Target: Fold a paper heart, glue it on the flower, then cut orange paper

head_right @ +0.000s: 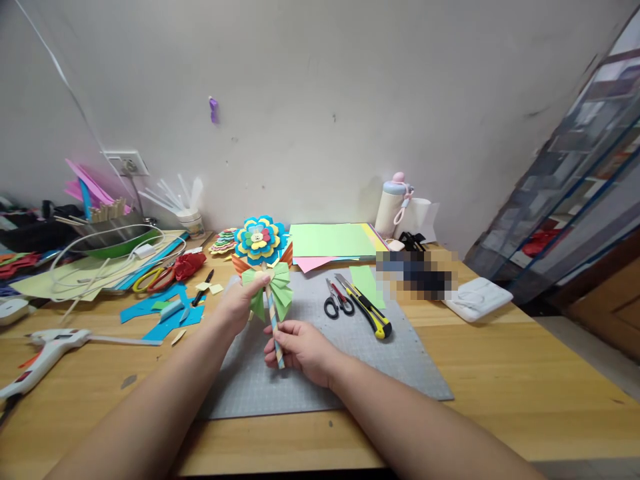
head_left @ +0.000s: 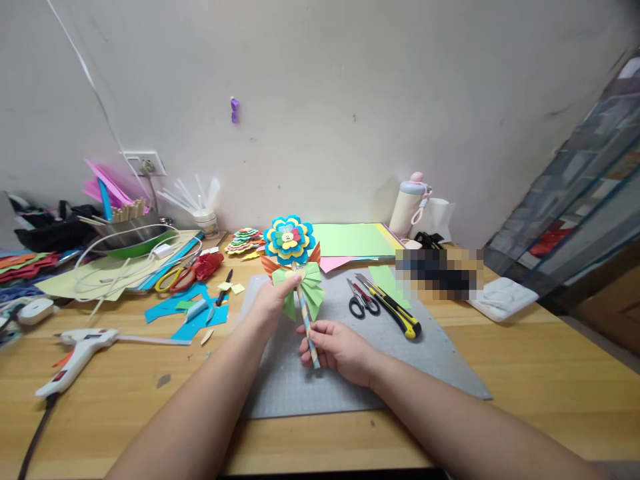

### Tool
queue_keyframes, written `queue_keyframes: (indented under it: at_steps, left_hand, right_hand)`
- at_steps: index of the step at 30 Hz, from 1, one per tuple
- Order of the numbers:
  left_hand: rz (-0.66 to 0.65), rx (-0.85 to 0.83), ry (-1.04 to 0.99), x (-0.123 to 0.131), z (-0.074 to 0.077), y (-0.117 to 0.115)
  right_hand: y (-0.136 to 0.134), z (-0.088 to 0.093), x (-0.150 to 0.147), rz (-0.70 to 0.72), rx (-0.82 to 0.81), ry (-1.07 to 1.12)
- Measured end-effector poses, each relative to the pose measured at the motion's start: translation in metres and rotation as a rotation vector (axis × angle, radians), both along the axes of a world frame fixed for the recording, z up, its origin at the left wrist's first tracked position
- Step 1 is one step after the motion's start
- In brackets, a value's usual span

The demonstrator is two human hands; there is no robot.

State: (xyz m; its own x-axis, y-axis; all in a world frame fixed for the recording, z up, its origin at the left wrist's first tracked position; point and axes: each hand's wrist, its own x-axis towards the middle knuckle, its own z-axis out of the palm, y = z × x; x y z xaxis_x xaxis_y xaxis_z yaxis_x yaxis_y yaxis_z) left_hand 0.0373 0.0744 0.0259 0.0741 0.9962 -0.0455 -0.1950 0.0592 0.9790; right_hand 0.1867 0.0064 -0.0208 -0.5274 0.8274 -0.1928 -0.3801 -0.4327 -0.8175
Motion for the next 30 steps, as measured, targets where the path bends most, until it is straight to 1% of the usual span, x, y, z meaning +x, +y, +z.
queue_keyframes:
  at_steps: [3, 6, 8, 11, 14, 16, 18, 21, 24, 27, 30]
  left_hand:
    - [-0.013, -0.011, 0.013, 0.002, 0.003, -0.003]
    - [-0.002, -0.052, 0.038, 0.003, 0.002, -0.003]
    - [0.056, -0.102, 0.052, 0.001, -0.004, 0.003]
    - [0.181, -0.179, 0.057, -0.005, -0.016, 0.015]
    - [0.238, -0.207, 0.055, -0.011, -0.023, 0.024]
    - [0.22, -0.183, 0.054, -0.011, -0.022, 0.025]
    - [0.167, -0.129, 0.054, -0.009, -0.019, 0.021]
    - [0.057, -0.041, 0.032, -0.001, -0.013, 0.012]
    - [-0.03, 0.007, -0.026, 0.006, -0.01, 0.004]
    - [-0.049, 0.008, -0.082, 0.007, -0.008, 0.001]
    - [-0.047, -0.012, -0.113, 0.006, -0.006, 0.0]
  right_hand:
    - [-0.003, 0.002, -0.002, -0.025, 0.005, -0.05]
    - [-0.002, 0.0, -0.004, -0.135, 0.021, -0.072]
    - [0.003, -0.003, -0.002, -0.242, 0.033, -0.074]
    - [0.012, -0.006, 0.004, -0.399, 0.036, -0.08]
    - [0.018, -0.007, 0.01, -0.471, 0.019, -0.085]
    - [0.017, -0.006, 0.011, -0.457, 0.013, -0.081]
    - [0.014, -0.004, 0.009, -0.407, 0.018, -0.075]
    - [0.009, -0.001, 0.004, -0.294, 0.036, -0.081]
    - [0.006, 0.0, 0.002, -0.18, 0.056, -0.107]
    - [0.006, 0.0, 0.002, -0.104, 0.073, -0.131]
    - [0.006, -0.001, 0.003, -0.065, 0.084, -0.157]
